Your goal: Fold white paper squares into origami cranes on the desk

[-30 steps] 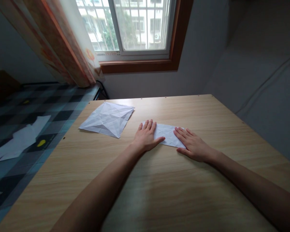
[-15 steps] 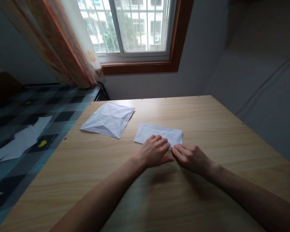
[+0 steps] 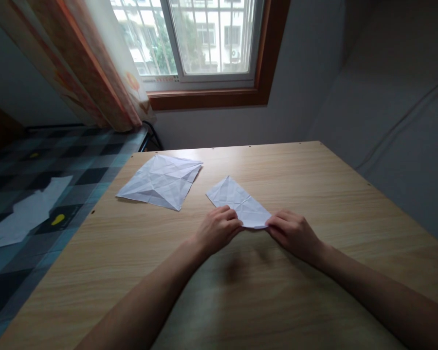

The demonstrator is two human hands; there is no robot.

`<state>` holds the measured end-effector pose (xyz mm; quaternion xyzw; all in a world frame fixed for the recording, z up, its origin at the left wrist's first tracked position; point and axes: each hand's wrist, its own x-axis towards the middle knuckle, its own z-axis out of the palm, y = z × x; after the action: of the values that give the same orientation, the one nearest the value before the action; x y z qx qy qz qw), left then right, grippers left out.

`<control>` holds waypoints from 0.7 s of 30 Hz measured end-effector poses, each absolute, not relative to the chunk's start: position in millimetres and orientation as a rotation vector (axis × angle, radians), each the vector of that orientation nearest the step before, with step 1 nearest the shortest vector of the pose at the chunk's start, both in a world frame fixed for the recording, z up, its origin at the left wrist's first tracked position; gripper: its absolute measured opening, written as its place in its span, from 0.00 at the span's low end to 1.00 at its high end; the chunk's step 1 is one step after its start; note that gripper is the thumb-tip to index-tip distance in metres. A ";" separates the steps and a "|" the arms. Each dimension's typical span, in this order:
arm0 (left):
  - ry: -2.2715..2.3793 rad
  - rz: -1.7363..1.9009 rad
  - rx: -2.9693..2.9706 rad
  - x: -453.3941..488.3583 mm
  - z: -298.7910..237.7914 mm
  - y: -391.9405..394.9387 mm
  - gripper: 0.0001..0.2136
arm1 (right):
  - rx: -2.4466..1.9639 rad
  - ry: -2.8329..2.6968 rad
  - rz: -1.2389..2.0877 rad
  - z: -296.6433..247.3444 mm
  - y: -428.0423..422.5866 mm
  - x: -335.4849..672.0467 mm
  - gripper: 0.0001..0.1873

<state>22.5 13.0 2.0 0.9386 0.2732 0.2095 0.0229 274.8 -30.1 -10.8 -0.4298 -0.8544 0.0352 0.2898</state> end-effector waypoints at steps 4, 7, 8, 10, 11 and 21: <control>0.908 0.649 2.807 20.1 4.2 16.9 0.13 | -1.262 -2.190 0.198 -11.2 -27.7 273.7 0.11; 0.929 0.667 2.842 17.3 5.8 18.6 0.10 | -1.291 -2.153 0.217 -12.1 -25.6 273.9 0.12; 0.907 0.673 2.859 16.8 6.1 18.8 0.10 | -1.279 -2.155 0.216 -12.5 -25.3 274.8 0.12; 0.855 0.683 2.864 16.9 5.8 19.0 0.11 | -1.232 -2.184 0.214 -13.1 -25.1 277.1 0.11; 0.840 0.686 2.850 17.4 5.1 18.9 0.12 | -1.214 -2.195 0.218 -13.2 -25.1 278.0 0.10; 1.190 0.731 2.706 29.3 -0.4 15.5 0.20 | -1.465 -2.066 0.231 -12.6 -9.2 264.1 0.09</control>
<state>29.3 15.5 -0.4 0.8876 0.3903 0.2399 0.0480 264.1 -9.2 -12.6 -0.5505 -0.7763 0.0866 0.2945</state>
